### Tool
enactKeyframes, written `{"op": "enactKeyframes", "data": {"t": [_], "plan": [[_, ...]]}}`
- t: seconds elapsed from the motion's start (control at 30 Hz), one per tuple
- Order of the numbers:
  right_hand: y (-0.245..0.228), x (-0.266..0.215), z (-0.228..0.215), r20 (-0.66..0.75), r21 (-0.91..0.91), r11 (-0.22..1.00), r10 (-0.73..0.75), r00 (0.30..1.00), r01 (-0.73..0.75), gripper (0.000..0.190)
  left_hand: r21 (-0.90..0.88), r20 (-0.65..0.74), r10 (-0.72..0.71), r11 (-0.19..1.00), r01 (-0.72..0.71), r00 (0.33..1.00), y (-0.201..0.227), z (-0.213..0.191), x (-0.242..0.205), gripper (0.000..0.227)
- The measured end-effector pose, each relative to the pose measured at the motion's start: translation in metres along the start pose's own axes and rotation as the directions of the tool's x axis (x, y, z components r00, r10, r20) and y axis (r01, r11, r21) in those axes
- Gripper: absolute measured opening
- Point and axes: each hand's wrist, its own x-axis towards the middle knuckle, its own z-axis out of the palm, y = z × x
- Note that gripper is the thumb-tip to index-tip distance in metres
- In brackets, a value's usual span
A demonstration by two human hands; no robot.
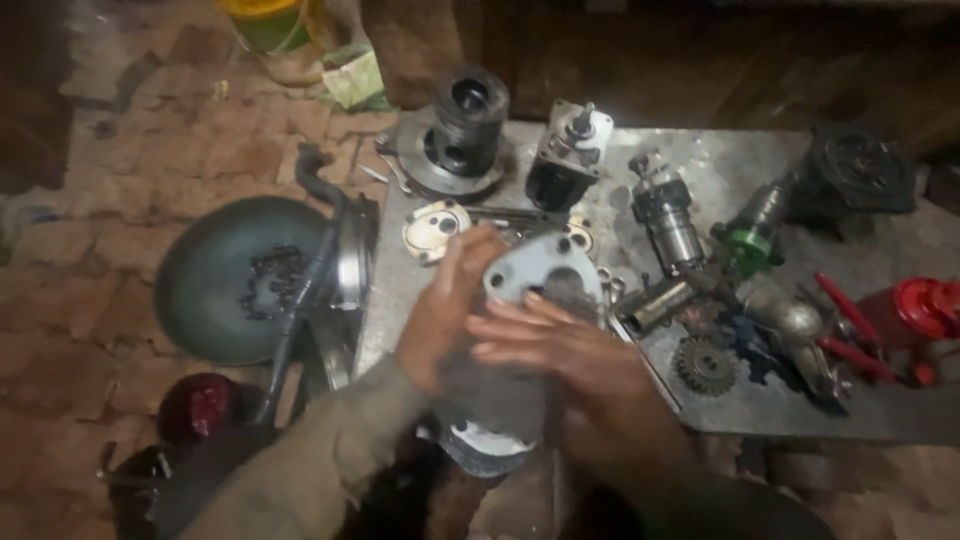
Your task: The person assembles a small engine block by inserting a camshaft, fitting a cover plate, and attaching a circular metal component. They wipe surfaces with a rag and handle gaskets and bolts on a cluttered metal table.
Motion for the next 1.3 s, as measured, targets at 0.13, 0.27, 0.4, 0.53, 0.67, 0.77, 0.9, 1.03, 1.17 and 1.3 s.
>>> {"op": "enactKeyframes", "data": {"t": [0.13, 0.27, 0.4, 0.53, 0.67, 0.77, 0.9, 1.03, 1.17, 1.3], "plan": [[0.019, -0.011, -0.019, -0.290, -0.312, 0.949, -0.043, 0.956, -0.052, 0.024, 0.088, -0.027, 0.201, 0.976, -0.198, 0.979, 0.020, -0.002, -0.016, 0.112], [0.069, -0.014, -0.020, -0.373, 0.206, 0.936, 0.343, 0.862, -0.284, 0.031, 0.118, -0.069, 0.273, 0.957, -0.264, 0.960, 0.037, -0.006, -0.008, 0.119], [0.079, -0.015, -0.022, -0.377, 0.458, 0.595, 0.803, 0.462, -0.660, 0.039, 0.210, -0.117, 0.395, 0.907, -0.366, 0.911, 0.037, -0.016, -0.003, 0.118], [0.053, -0.017, -0.008, -0.210, 0.874, 0.463, 0.631, 0.747, -0.145, 0.052, 0.275, -0.043, 0.364, 0.899, -0.339, 0.930, 0.028, -0.016, -0.006, 0.111], [0.063, -0.020, -0.001, -0.021, 0.942, 0.259, 0.681, 0.732, -0.214, 0.059, 0.384, 0.024, 0.570, 0.753, -0.534, 0.821, 0.013, -0.003, -0.005, 0.074], [0.075, -0.024, 0.002, 0.058, 0.968, 0.126, 0.727, 0.684, -0.217, 0.055, 0.423, 0.121, 0.606, 0.685, -0.593, 0.786, 0.014, -0.009, -0.011, 0.074], [0.080, -0.028, 0.008, 0.025, 0.951, 0.174, 0.780, 0.626, -0.255, 0.055, 0.490, 0.028, 0.548, 0.721, -0.490, 0.836, 0.030, -0.021, -0.006, 0.087], [0.082, -0.031, 0.019, -0.058, 0.960, 0.208, 0.800, 0.597, -0.186, 0.054, 0.189, -0.236, 0.466, 0.883, -0.431, 0.853, 0.057, -0.015, 0.002, 0.118], [0.092, -0.034, 0.026, -0.206, 0.932, 0.348, 0.735, 0.646, -0.100, 0.053, -0.443, -0.256, -0.093, 0.896, -0.031, 0.962, 0.073, -0.004, 0.002, 0.126], [0.088, -0.025, 0.008, -0.386, 0.576, 0.701, 0.687, 0.616, -0.421, 0.054, -0.396, -0.286, -0.334, 0.895, 0.206, 0.898, 0.066, -0.009, 0.004, 0.080]]}}
